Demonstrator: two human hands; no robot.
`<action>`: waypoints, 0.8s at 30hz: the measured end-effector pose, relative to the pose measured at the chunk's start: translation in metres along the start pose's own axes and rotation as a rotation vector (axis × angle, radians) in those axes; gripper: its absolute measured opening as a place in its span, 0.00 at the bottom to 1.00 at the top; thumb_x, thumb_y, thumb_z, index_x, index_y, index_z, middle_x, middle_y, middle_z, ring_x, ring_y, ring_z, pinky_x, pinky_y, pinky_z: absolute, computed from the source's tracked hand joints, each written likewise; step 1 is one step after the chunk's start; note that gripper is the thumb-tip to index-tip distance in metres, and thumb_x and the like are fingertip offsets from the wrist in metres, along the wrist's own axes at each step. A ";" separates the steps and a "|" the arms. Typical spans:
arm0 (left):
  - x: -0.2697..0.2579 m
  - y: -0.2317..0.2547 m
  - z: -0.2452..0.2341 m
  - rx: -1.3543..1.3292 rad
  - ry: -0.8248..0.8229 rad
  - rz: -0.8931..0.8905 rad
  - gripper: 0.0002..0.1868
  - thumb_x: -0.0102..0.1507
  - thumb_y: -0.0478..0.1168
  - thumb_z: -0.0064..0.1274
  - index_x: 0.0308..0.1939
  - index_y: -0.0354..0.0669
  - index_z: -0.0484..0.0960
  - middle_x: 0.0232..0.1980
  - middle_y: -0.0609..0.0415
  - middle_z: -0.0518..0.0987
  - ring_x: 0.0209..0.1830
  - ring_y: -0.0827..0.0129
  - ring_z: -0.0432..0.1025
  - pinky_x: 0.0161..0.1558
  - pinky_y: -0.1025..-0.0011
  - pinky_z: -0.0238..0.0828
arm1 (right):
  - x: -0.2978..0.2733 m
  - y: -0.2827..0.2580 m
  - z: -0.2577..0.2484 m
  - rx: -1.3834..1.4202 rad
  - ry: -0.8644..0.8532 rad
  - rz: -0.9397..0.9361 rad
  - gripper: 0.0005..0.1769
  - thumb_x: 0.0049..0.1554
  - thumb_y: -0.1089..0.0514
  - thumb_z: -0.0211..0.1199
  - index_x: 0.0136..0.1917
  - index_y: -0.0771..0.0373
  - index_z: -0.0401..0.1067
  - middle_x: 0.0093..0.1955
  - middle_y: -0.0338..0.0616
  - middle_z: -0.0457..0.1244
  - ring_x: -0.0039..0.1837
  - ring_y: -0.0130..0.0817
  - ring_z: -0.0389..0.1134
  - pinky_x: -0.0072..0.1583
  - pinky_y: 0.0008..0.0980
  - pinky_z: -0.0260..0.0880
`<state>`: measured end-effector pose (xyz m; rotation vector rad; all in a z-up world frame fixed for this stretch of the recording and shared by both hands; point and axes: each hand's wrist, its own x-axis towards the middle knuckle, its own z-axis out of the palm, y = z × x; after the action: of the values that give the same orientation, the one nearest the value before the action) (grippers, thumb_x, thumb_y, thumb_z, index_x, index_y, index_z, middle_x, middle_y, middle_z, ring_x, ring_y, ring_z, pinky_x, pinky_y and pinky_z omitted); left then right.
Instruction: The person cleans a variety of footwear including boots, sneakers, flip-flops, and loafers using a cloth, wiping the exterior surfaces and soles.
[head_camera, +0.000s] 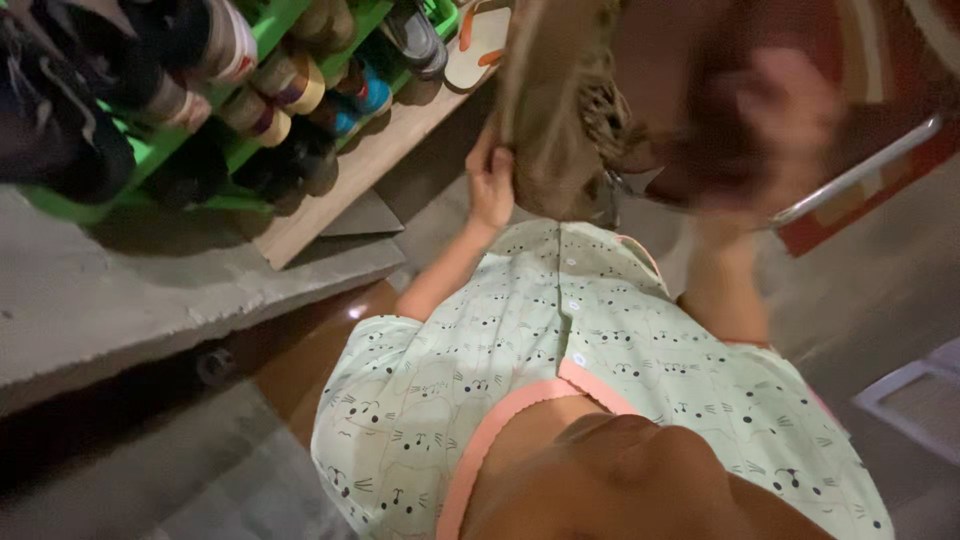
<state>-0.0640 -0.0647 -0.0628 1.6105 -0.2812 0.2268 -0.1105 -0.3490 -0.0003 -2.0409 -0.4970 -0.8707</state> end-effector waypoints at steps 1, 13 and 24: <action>-0.004 0.006 0.002 0.001 0.021 0.002 0.32 0.77 0.53 0.38 0.73 0.26 0.66 0.73 0.38 0.71 0.76 0.56 0.65 0.77 0.64 0.56 | 0.009 -0.004 0.018 -0.035 -0.078 -0.026 0.16 0.61 0.64 0.62 0.62 0.61 0.74 0.71 0.50 0.65 0.76 0.49 0.64 0.75 0.51 0.66; -0.073 -0.051 -0.058 -0.168 0.405 -0.111 0.38 0.80 0.66 0.30 0.62 0.29 0.74 0.59 0.42 0.76 0.57 0.60 0.69 0.61 0.65 0.68 | -0.008 0.018 -0.001 0.114 -0.386 0.280 0.18 0.58 0.63 0.63 0.62 0.69 0.74 0.55 0.49 0.67 0.55 0.41 0.69 0.56 0.35 0.71; -0.006 0.016 -0.086 -1.019 0.142 -0.320 0.44 0.74 0.68 0.30 0.83 0.42 0.51 0.83 0.45 0.56 0.81 0.54 0.54 0.81 0.54 0.51 | 0.041 -0.025 0.106 0.440 -0.392 -0.304 0.16 0.54 0.57 0.74 0.57 0.56 0.85 0.46 0.43 0.55 0.45 0.37 0.59 0.47 0.35 0.62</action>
<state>-0.0728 0.0208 -0.0444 0.6062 -0.0025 -0.0588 -0.0557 -0.2461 0.0000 -1.7453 -1.1330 -0.4676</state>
